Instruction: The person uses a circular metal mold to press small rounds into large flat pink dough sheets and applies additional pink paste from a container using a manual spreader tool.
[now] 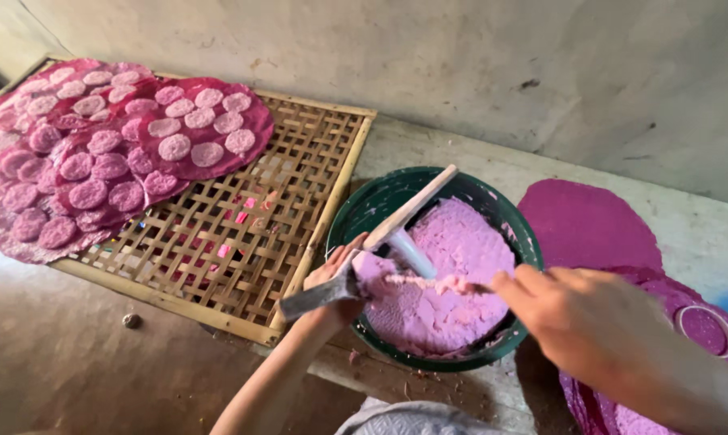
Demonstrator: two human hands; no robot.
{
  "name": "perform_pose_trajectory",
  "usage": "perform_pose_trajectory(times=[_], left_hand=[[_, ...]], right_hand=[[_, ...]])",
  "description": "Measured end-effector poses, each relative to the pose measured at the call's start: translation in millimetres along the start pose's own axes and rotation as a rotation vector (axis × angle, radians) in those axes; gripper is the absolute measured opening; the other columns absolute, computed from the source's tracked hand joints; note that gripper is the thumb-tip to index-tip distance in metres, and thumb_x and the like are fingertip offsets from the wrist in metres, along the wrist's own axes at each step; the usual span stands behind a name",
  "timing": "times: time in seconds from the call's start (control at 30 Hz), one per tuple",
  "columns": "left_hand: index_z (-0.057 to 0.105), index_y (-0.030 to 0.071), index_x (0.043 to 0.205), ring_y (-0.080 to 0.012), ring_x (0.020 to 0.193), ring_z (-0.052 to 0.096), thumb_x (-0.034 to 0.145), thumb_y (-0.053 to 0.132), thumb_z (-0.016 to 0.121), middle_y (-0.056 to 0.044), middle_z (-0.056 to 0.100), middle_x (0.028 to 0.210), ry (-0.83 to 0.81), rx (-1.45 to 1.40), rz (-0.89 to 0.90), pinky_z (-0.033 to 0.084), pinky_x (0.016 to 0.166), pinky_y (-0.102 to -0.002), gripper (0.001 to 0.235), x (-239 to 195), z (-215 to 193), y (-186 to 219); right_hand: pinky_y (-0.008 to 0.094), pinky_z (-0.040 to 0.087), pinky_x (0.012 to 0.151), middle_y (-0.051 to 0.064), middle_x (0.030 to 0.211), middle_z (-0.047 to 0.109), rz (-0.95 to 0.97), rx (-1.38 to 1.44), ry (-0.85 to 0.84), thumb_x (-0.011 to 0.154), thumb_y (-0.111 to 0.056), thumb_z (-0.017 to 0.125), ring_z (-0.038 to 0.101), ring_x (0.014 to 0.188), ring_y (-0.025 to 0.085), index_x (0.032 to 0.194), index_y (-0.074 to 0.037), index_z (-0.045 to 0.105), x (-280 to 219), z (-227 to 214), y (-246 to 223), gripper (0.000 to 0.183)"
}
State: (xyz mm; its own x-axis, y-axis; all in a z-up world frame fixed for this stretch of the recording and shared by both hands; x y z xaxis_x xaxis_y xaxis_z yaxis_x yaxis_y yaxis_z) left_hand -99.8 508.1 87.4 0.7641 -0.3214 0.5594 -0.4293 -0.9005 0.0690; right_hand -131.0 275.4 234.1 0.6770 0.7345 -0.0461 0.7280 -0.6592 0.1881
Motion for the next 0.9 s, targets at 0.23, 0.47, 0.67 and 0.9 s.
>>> perform_pose_trajectory(times=[0.23,0.47,0.67,0.9], left_hand=[[0.041,0.033,0.156,-0.0306,0.105,0.068,0.087,0.052,0.066,-0.005,0.062,0.137,-0.514,-0.403,-0.412,0.057,0.080,-0.042,0.076,8,16,21],[0.045,0.028,0.145,-0.0252,0.095,0.073,0.083,0.048,0.074,-0.004,0.069,0.117,-0.355,-0.400,-0.484,0.060,0.077,-0.038,0.072,8,-13,-15],[0.039,0.029,0.155,-0.0318,0.096,0.069,0.068,0.023,0.075,-0.006,0.065,0.119,-0.379,-0.429,-0.362,0.058,0.072,-0.043,0.095,1,4,-11],[0.056,0.020,0.140,-0.0329,0.096,0.071,0.071,0.028,0.075,-0.012,0.069,0.131,-0.082,-0.616,-0.161,0.058,0.071,-0.041,0.072,-4,24,18]], right_hand=[[0.035,0.059,0.052,0.014,0.083,0.067,-0.182,-0.119,-0.036,0.086,-0.004,0.057,0.072,0.066,0.025,0.107,0.008,0.059,59,29,-53,0.024],[0.044,0.058,0.061,0.003,0.087,0.068,0.188,0.054,-0.162,0.084,-0.017,0.057,0.073,0.074,0.027,0.126,-0.023,0.062,-1,-10,12,0.042],[0.044,0.058,0.064,0.004,0.098,0.069,0.112,0.134,-0.256,0.094,-0.016,0.054,0.073,0.078,0.029,0.113,-0.020,0.064,29,-9,0,0.022],[0.037,0.059,0.051,0.014,0.085,0.068,-0.233,-0.121,-0.037,0.081,-0.012,0.058,0.072,0.067,0.029,0.109,0.006,0.062,64,35,-65,0.033]])
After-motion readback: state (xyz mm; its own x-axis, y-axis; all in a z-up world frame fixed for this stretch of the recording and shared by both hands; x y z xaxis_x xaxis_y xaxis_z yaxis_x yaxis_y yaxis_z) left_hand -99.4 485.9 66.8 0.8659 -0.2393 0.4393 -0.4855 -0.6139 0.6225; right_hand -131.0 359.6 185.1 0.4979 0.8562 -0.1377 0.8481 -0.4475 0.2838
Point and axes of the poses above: each hand's wrist, its own x-axis towards the middle knuckle, its own z-axis out of the palm, y = z × x, the point moved 5 cm from there along x, towards the middle knuckle
